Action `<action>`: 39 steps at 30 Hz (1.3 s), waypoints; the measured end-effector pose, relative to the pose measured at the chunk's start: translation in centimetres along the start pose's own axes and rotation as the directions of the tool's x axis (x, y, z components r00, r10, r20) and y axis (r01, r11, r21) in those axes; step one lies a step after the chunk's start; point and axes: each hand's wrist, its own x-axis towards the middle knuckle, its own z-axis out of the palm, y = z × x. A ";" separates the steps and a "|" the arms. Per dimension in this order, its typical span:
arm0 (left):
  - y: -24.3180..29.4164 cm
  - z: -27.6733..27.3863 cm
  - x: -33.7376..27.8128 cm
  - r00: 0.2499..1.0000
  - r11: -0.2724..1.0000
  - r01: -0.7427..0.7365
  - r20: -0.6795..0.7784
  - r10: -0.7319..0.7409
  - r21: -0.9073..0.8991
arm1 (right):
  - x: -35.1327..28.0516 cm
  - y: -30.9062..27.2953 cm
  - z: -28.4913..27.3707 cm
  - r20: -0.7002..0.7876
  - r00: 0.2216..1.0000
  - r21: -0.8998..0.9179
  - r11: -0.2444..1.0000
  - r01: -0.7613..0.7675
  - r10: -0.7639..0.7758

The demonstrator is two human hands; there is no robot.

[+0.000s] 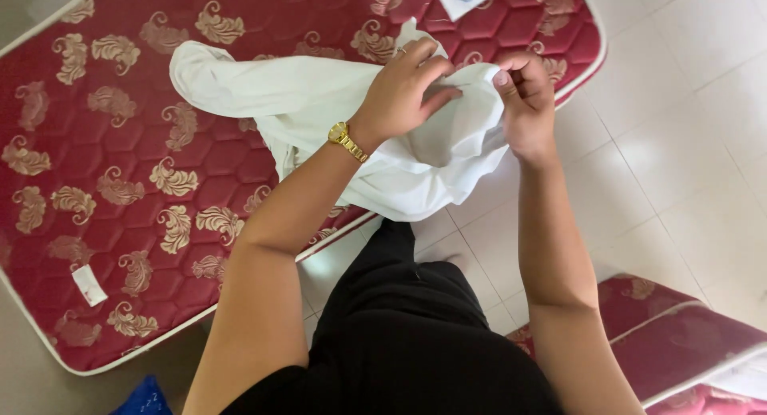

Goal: The person folds a white pillowcase and places it on a stack of linens. They then insert a blue pillow into a white pillowcase, fold the case, and place it on the bed. Finally, they fold a white bedsheet and place it on a mattress.

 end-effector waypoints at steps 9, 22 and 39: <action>9.9 3.0 0.8 0.998 0.921 -0.038 -0.068 0.012 -0.388 | -9.2 -6.6 -6.6 0.008 0.998 -0.225 0.972 0.065 -0.065; 17.4 5.8 -5.9 0.943 0.487 0.105 -0.069 -0.327 -0.867 | -17.2 -7.9 -3.8 0.097 0.993 -0.363 0.931 -0.029 0.069; 15.5 -5.0 -9.8 0.950 0.909 0.219 -0.136 -0.282 -0.355 | -13.4 -6.5 0.0 0.344 0.936 -0.418 0.905 0.082 0.074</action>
